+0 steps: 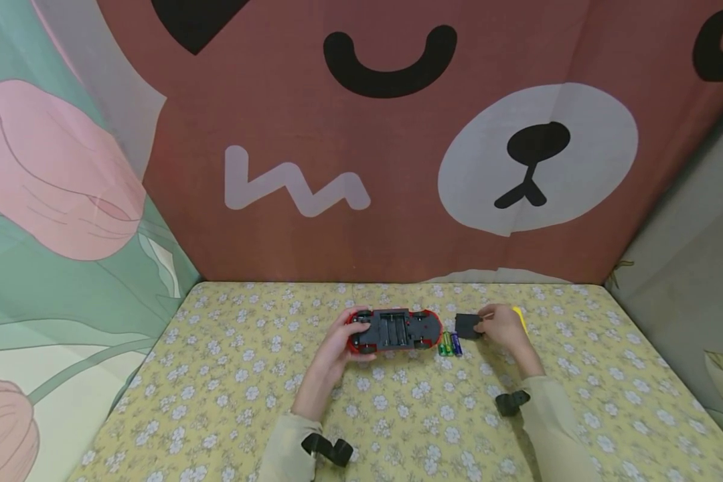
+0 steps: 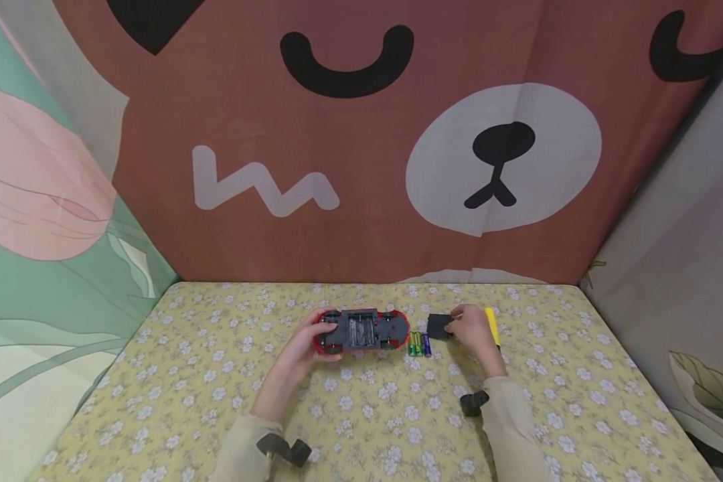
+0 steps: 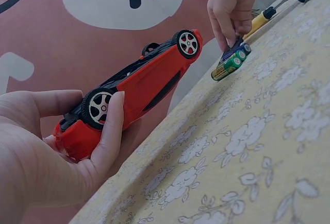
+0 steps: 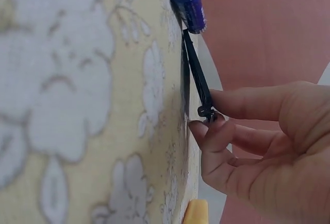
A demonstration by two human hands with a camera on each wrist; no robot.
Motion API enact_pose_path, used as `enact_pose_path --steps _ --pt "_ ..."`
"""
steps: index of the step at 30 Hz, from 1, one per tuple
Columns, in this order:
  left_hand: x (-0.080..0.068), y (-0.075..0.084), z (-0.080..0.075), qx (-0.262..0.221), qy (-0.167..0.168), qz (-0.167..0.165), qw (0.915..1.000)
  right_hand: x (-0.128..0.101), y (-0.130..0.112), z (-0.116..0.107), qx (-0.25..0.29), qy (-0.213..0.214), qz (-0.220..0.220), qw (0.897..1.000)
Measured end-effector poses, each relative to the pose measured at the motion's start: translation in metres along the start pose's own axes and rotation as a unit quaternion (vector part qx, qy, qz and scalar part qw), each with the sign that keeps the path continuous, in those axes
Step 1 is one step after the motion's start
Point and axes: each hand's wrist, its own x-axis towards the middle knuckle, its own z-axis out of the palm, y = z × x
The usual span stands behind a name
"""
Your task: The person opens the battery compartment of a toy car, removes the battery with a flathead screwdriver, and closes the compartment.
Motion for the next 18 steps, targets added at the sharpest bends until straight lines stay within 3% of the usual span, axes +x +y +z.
enact_pose_path --steps 18 --pt "-0.0008 -0.0013 -0.0005 0.003 0.002 0.0 1.0 -0.005 0.0011 -0.0066 0.089 0.042 -0.024 0.995"
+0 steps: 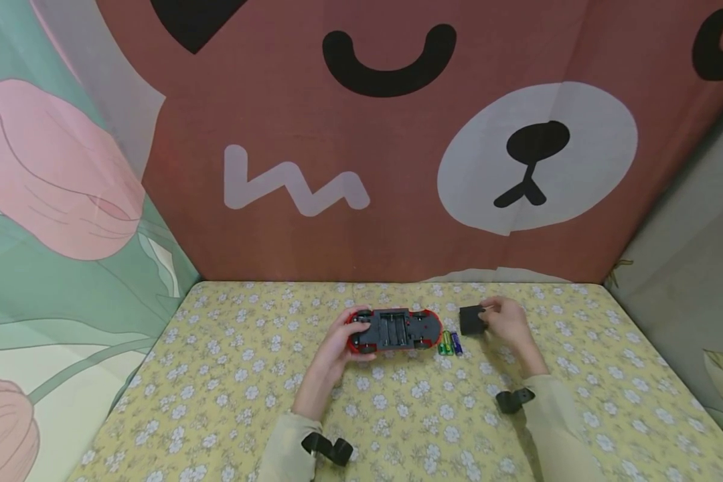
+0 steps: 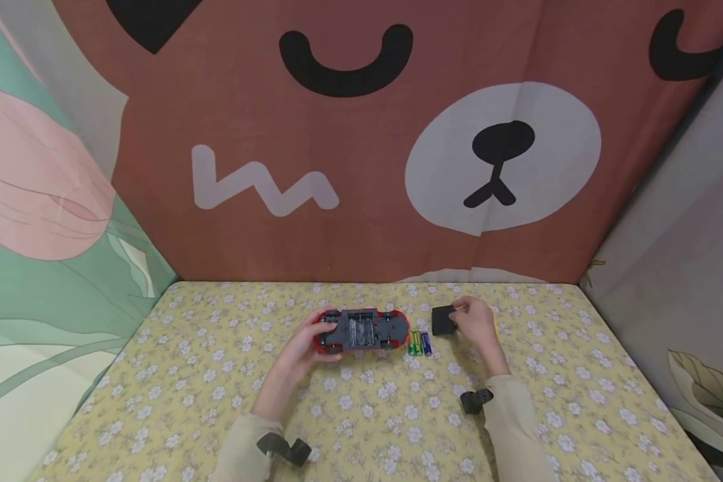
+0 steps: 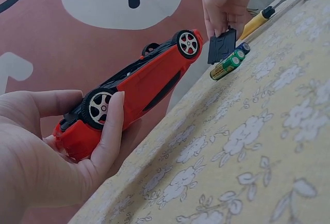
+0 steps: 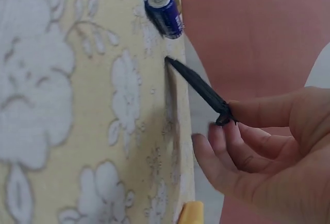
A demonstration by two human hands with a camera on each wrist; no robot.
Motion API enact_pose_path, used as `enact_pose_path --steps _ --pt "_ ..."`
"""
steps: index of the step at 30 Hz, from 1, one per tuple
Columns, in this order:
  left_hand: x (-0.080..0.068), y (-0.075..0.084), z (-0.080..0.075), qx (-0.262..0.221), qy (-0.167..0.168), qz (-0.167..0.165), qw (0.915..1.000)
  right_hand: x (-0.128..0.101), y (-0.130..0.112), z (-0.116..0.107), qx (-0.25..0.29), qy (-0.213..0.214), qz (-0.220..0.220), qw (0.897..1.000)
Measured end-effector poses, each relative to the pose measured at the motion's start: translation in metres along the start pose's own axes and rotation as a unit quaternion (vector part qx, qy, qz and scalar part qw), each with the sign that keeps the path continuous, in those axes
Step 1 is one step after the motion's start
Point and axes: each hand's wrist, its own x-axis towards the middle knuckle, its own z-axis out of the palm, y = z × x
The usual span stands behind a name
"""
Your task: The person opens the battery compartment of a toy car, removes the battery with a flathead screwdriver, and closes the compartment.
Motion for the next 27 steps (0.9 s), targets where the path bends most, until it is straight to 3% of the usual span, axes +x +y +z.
enact_pose_path --steps 6,27 --pt "0.001 0.001 0.001 0.002 0.001 -0.002 1.0 -0.005 -0.009 -0.004 0.034 0.02 -0.018 0.999" --pt "0.001 0.002 0.001 0.005 0.008 -0.011 0.9999 -0.026 -0.06 -0.013 0.071 0.096 -0.099 0.988"
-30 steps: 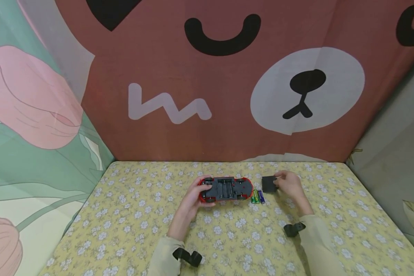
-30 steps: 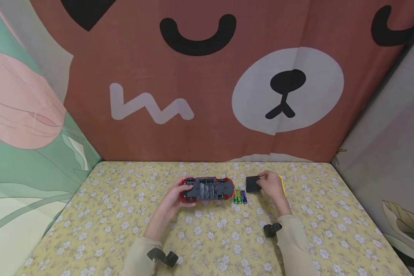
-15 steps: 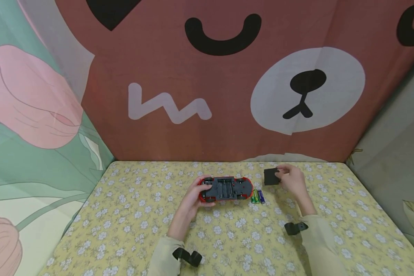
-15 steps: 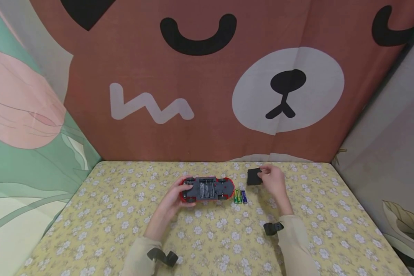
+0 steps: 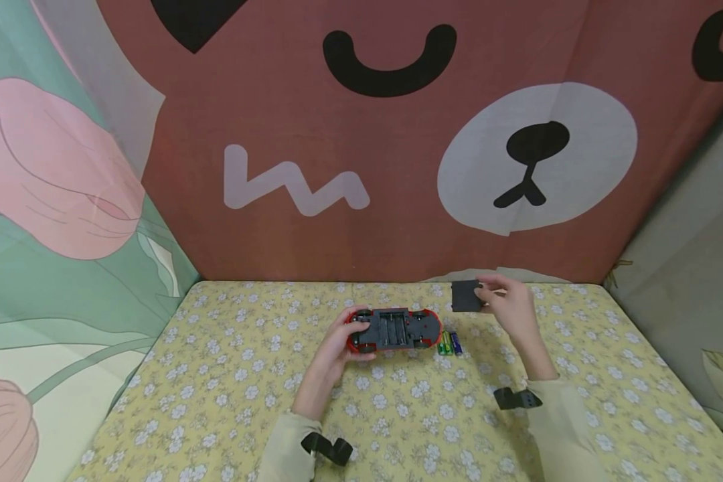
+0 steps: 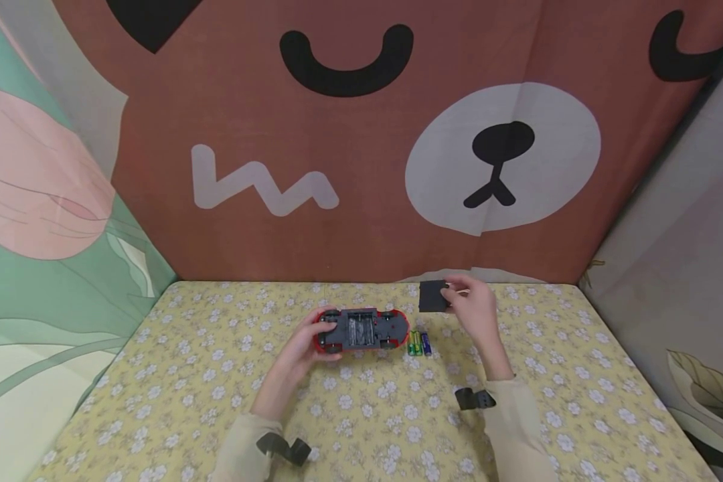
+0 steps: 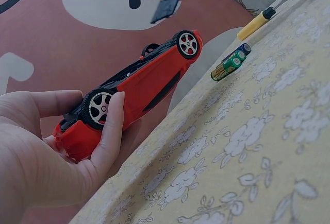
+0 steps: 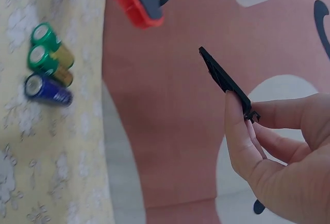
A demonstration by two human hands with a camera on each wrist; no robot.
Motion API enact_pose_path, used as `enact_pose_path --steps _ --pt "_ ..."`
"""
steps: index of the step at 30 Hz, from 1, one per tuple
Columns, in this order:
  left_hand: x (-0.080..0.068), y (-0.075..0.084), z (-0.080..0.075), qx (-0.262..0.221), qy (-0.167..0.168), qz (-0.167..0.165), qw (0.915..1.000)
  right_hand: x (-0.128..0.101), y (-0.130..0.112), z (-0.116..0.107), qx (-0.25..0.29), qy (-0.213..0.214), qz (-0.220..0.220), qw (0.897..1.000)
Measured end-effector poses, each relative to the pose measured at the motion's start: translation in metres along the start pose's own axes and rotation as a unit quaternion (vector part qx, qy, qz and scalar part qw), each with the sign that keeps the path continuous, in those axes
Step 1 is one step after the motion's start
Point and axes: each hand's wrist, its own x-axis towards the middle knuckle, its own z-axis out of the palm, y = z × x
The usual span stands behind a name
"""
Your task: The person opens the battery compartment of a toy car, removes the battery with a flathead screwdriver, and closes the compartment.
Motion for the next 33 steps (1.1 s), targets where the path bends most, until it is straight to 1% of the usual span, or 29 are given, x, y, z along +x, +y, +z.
enact_pose_path --steps 4,11,18,26,33 --pt "0.0 0.0 0.0 -0.001 -0.001 0.001 1.0 -0.004 -0.009 0.0 0.002 0.002 -0.006 1.0" --pt "0.0 0.0 0.0 -0.002 -0.002 0.001 1.0 -0.011 -0.022 0.001 0.033 -0.011 -0.022 0.999" --pt "0.0 -0.001 0.0 -0.001 -0.001 0.002 1.0 -0.015 -0.032 0.005 0.045 -0.029 -0.018 0.998" --pt "-0.001 0.0 0.001 -0.005 -0.001 0.007 1.0 -0.019 -0.038 0.019 0.032 -0.053 -0.02 0.998" --pt "-0.001 0.0 0.001 -0.006 -0.002 0.005 1.0 -0.021 -0.039 0.028 0.022 -0.063 -0.026 0.997"
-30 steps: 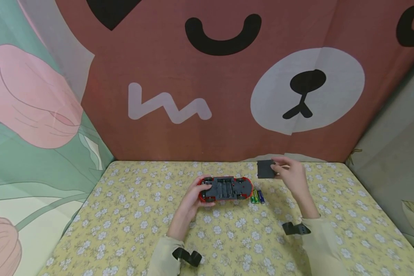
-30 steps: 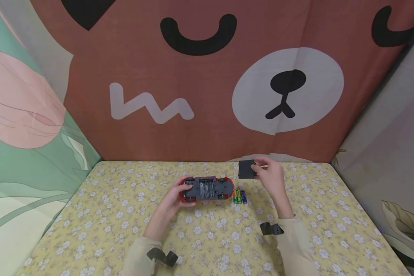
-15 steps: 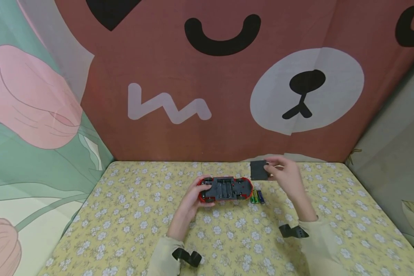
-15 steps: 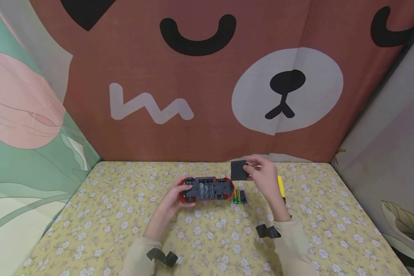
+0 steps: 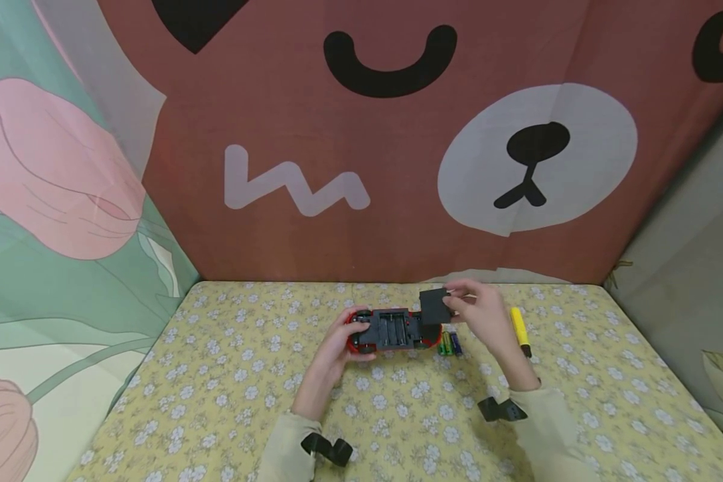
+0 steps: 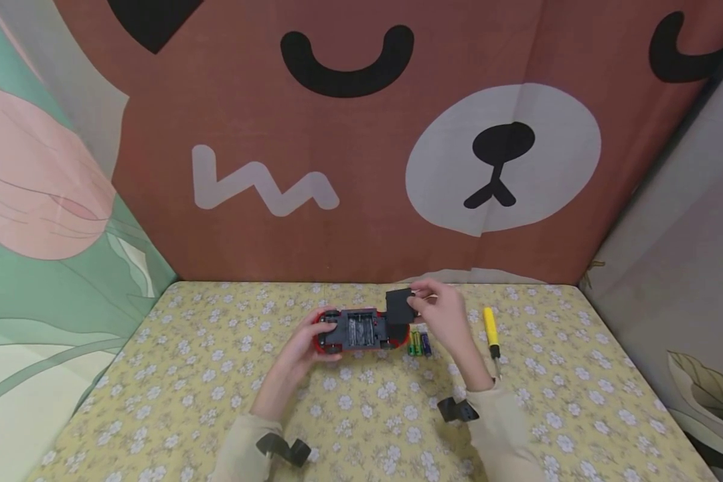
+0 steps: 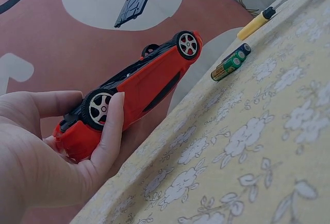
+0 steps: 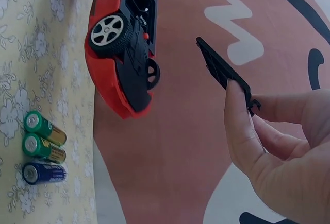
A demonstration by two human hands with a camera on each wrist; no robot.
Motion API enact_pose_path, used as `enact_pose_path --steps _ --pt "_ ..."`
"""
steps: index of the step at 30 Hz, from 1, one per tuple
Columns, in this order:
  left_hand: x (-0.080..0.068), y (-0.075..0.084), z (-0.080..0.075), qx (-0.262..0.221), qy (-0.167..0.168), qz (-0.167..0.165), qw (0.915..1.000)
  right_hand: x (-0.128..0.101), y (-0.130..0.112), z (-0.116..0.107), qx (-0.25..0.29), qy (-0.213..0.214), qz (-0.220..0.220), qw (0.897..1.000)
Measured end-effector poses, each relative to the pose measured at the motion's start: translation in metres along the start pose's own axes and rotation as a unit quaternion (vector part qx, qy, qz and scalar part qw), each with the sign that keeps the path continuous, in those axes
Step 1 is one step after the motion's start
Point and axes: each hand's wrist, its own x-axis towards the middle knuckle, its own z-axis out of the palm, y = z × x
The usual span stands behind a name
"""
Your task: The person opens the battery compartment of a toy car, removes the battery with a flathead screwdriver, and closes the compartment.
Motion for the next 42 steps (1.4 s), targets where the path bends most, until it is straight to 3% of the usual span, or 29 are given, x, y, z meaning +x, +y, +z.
enact_pose_path --steps 16,30,42 --pt "0.0 -0.001 0.001 0.005 -0.002 0.0 1.0 -0.003 0.002 0.024 0.039 -0.04 -0.019 0.998" --pt "0.0 -0.001 0.002 0.006 -0.008 -0.004 0.9999 -0.004 0.002 0.045 0.034 -0.05 0.002 0.998" --pt "-0.001 -0.001 0.003 0.009 -0.01 -0.007 0.9999 -0.009 0.002 0.051 0.048 -0.069 -0.016 0.996"
